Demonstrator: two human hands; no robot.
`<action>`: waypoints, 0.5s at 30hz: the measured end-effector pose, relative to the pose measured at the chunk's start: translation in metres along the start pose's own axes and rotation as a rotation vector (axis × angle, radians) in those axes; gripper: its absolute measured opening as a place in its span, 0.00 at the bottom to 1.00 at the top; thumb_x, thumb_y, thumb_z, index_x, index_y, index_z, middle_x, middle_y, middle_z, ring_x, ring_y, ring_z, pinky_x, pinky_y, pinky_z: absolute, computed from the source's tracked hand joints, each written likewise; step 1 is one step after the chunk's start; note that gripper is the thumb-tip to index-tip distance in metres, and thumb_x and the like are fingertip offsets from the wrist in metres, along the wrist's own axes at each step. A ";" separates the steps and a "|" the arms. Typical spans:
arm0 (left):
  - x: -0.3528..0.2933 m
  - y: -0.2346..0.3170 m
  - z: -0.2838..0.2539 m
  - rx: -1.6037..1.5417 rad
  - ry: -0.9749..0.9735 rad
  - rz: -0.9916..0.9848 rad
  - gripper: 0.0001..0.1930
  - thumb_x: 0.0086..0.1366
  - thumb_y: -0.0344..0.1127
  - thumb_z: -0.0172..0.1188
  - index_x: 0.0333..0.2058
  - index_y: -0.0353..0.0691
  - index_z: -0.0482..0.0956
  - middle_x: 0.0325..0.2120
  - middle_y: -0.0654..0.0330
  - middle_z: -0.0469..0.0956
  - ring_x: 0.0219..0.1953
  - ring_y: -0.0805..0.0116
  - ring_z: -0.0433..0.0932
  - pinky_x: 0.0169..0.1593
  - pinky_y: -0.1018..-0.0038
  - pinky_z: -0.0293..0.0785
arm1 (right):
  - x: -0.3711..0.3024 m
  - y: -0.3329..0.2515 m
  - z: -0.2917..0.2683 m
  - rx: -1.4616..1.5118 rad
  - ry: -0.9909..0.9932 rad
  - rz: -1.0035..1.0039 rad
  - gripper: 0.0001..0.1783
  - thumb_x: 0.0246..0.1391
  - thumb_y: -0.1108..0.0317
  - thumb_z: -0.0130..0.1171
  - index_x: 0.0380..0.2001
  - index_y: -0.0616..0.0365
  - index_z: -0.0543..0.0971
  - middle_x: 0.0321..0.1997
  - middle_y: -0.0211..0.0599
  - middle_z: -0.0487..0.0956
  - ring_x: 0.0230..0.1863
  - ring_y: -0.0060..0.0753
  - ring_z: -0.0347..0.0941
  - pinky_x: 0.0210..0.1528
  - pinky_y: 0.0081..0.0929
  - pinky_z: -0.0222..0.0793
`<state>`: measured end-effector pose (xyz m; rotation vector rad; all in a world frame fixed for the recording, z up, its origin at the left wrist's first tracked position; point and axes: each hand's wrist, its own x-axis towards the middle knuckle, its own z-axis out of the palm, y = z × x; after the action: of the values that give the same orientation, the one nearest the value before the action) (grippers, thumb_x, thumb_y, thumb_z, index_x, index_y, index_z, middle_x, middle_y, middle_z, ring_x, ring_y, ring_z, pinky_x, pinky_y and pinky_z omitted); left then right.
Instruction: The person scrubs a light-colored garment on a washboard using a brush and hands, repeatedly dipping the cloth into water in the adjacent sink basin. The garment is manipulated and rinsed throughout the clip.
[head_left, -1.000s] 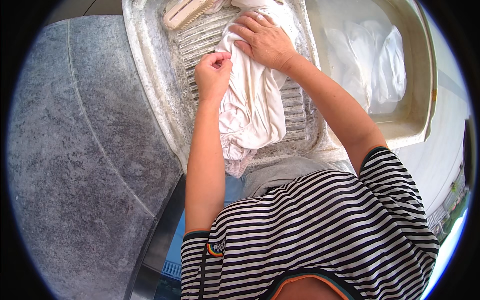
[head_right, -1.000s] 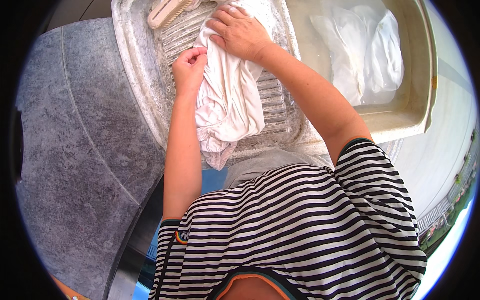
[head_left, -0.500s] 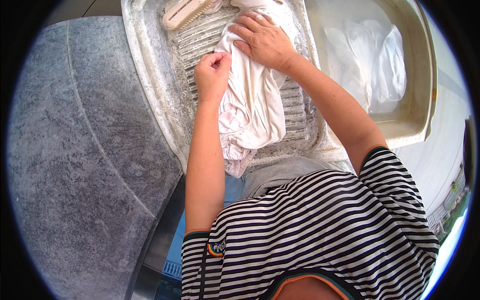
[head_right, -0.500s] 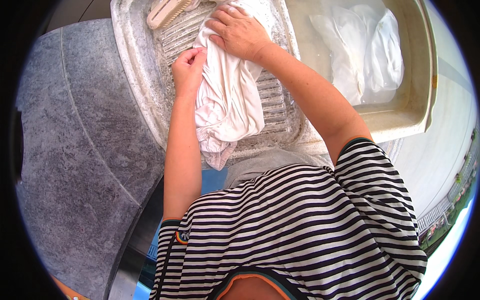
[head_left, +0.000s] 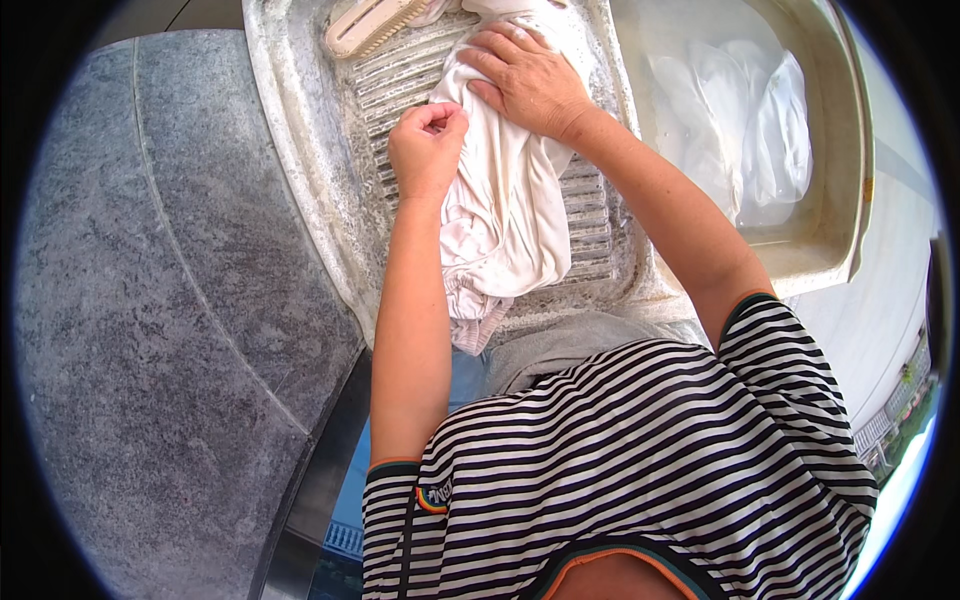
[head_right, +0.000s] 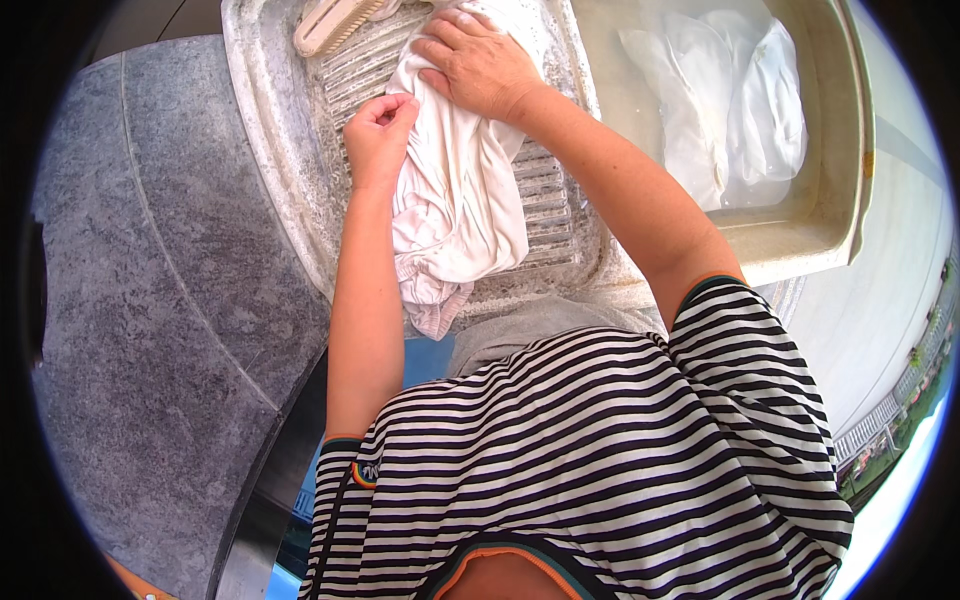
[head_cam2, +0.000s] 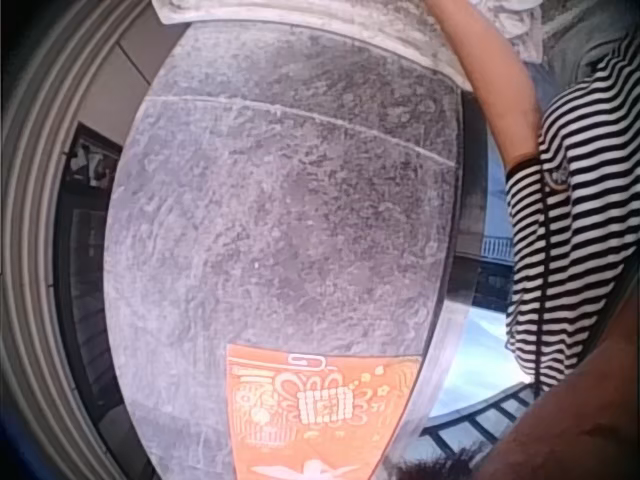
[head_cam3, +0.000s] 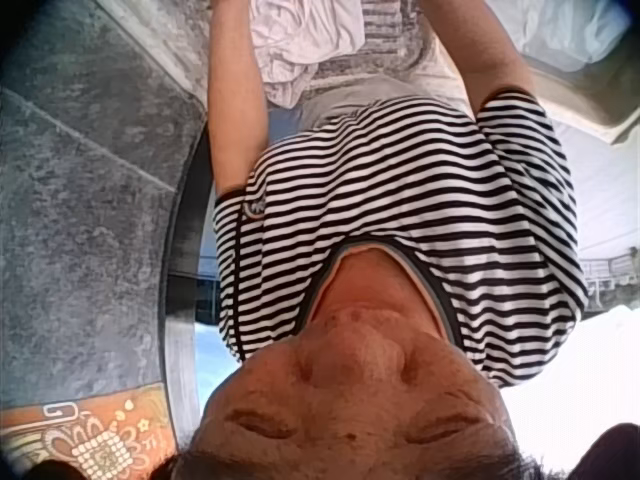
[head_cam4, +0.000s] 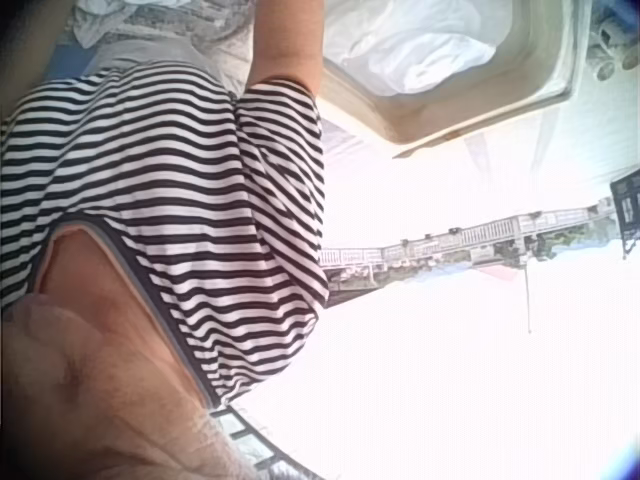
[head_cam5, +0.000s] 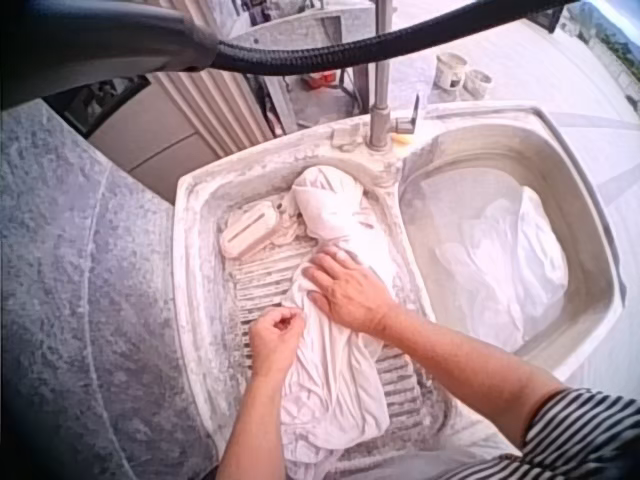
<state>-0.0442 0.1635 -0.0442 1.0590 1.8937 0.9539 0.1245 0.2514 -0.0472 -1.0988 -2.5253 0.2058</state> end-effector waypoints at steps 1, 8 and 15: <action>0.000 0.000 0.000 -0.001 -0.004 0.003 0.09 0.58 0.28 0.69 0.37 0.33 0.87 0.28 0.66 0.82 0.26 0.81 0.73 0.33 0.82 0.71 | 0.000 0.000 -0.001 0.002 -0.008 0.001 0.23 0.65 0.49 0.54 0.58 0.45 0.76 0.62 0.29 0.75 0.69 0.36 0.64 0.72 0.39 0.58; 0.002 -0.003 -0.001 -0.062 -0.005 -0.012 0.07 0.55 0.29 0.68 0.33 0.34 0.88 0.30 0.61 0.82 0.25 0.75 0.77 0.34 0.77 0.75 | -0.001 -0.001 0.002 -0.003 0.000 0.018 0.23 0.65 0.49 0.54 0.58 0.44 0.76 0.62 0.29 0.74 0.69 0.36 0.64 0.72 0.39 0.58; 0.001 -0.001 -0.003 -0.025 -0.019 0.006 0.07 0.55 0.30 0.69 0.33 0.34 0.88 0.29 0.61 0.82 0.25 0.75 0.78 0.34 0.77 0.75 | -0.001 0.001 0.001 0.001 0.005 0.015 0.23 0.64 0.50 0.55 0.58 0.44 0.76 0.62 0.29 0.74 0.69 0.36 0.64 0.72 0.40 0.58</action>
<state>-0.0476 0.1637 -0.0444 1.0556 1.8596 0.9648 0.1250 0.2511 -0.0489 -1.1166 -2.5130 0.2077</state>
